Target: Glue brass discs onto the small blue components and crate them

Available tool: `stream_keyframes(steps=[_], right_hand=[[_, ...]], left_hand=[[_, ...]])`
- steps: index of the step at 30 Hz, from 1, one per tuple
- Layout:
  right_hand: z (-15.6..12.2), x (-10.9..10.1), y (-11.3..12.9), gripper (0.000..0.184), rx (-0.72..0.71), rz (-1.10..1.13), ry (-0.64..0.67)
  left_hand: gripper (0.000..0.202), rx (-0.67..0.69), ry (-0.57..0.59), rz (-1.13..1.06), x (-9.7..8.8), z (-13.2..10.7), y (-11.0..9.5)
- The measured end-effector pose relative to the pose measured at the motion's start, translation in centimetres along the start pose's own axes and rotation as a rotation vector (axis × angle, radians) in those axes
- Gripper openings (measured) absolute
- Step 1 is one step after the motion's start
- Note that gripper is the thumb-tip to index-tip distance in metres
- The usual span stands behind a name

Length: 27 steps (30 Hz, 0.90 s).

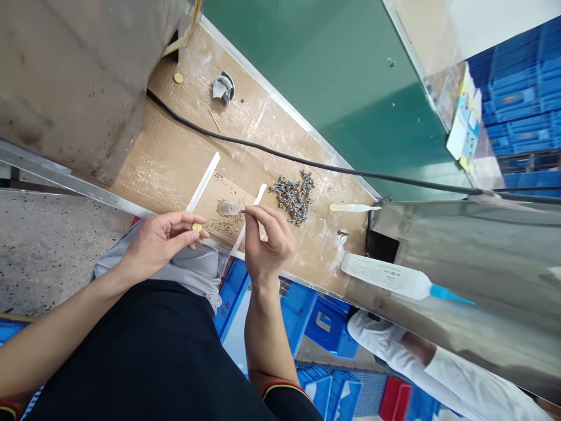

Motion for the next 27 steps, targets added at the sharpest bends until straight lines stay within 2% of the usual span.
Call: stream_keyframes(steps=[6,14,21,24,27], right_hand=[[-0.4,0.0,0.4,0.021,-0.056,-0.061,-0.013],[-0.4,0.1,0.2,0.018,-0.032,-0.062,0.002],[-0.2,-0.3,-0.1,0.018,-0.017,-0.049,-0.008],[-0.3,-1.4,0.1,0.019,0.033,0.025,-0.051],[-0.9,-2.3,1.1,0.028,0.11,0.2,-0.056]], left_hand=[[0.033,0.017,0.004,0.012,0.1,0.0,0.1],[0.037,0.019,0.013,0.061,0.1,-0.2,0.1],[0.035,0.044,0.032,0.073,0.9,-0.4,-0.2],[0.035,0.048,0.046,0.079,1.5,-0.7,-0.6],[0.034,0.061,0.05,0.099,2.1,-1.1,-1.1]])
Point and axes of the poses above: each hand's wrist, its own z-axis towards the middle knuckle, its own x-axis out of the palm, y = z × x, the point moved 7 cm from there along z, towards the middle knuckle, and after that the axes turned 10 degrees about -z, right-handed, at the moved point
